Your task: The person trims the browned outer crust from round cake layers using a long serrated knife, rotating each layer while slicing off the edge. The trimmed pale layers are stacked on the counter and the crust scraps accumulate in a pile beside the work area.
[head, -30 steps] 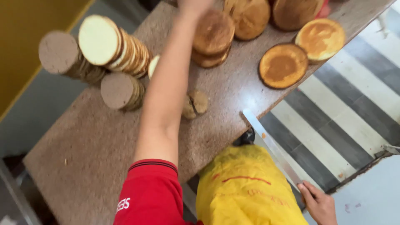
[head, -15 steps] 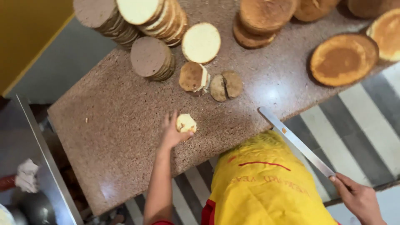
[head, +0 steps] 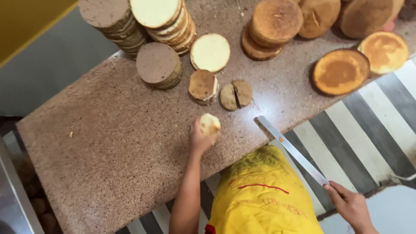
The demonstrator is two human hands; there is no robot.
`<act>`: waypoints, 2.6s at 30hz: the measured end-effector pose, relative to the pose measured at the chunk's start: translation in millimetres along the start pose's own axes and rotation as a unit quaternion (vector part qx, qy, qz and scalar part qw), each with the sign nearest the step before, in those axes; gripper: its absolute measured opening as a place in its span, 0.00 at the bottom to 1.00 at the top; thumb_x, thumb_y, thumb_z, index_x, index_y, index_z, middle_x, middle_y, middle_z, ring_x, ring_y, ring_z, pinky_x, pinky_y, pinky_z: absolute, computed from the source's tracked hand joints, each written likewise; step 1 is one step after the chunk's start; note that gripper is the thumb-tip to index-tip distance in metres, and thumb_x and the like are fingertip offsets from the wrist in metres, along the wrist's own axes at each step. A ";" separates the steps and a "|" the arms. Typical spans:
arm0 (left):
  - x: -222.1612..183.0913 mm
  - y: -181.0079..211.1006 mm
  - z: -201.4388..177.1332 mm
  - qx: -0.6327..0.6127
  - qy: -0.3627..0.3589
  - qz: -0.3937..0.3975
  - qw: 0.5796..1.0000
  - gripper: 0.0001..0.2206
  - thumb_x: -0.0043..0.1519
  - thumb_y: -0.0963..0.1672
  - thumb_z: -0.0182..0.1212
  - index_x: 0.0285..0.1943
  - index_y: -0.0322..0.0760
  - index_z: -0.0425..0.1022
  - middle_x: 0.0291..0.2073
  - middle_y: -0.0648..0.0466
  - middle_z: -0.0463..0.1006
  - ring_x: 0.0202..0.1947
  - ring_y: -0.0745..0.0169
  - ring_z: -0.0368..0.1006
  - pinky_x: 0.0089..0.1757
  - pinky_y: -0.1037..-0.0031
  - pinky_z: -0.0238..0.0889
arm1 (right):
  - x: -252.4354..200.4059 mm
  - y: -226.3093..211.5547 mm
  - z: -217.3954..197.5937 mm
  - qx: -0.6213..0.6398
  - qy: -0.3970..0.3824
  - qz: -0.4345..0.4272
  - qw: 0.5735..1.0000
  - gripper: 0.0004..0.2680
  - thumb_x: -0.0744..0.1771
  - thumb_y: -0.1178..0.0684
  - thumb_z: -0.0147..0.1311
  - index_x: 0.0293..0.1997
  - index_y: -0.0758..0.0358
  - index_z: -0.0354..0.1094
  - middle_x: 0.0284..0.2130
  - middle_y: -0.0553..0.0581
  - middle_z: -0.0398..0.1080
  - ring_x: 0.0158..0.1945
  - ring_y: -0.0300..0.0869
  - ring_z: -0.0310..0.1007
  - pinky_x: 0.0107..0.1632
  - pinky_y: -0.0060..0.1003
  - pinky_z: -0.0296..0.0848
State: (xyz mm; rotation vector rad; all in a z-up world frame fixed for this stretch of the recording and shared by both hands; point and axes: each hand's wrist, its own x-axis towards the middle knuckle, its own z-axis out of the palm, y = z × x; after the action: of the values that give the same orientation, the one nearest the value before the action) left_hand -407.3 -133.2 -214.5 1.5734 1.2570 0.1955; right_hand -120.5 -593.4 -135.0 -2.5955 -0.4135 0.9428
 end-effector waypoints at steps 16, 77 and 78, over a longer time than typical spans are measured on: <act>-64.7 61.9 -54.8 -0.156 0.046 -0.234 0.959 0.54 0.46 0.50 0.75 0.82 0.48 0.40 0.70 0.43 0.60 0.65 0.42 0.63 0.61 0.44 0.59 | -50.0 63.1 74.9 0.148 0.027 0.082 0.985 0.14 0.66 0.47 0.62 0.51 0.67 0.79 0.20 0.60 0.74 0.22 0.39 0.68 0.29 0.36 0.69; -30.6 11.8 39.3 0.242 0.157 0.268 0.919 0.32 0.56 0.54 0.67 0.64 0.31 0.68 0.63 0.41 0.69 0.67 0.42 0.61 0.67 0.54 0.50 | 85.3 -104.5 148.5 0.057 -0.156 -0.429 0.888 0.10 0.67 0.49 0.60 0.48 0.64 0.77 0.30 0.64 0.80 0.31 0.46 0.81 0.38 0.45 0.76; -34.9 12.5 41.1 0.248 0.149 0.258 0.922 0.33 0.55 0.54 0.68 0.64 0.32 0.68 0.63 0.41 0.69 0.67 0.42 0.61 0.66 0.53 0.50 | 77.3 -129.0 144.6 -0.006 -0.191 -0.378 0.906 0.11 0.67 0.48 0.58 0.49 0.62 0.77 0.27 0.64 0.78 0.26 0.45 0.79 0.35 0.43 0.75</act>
State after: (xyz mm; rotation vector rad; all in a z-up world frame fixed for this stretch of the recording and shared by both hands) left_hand -387.4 -184.1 -206.3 2.3786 1.1429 0.4967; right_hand -178.5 -416.2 -228.5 -1.9383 -1.3970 1.1156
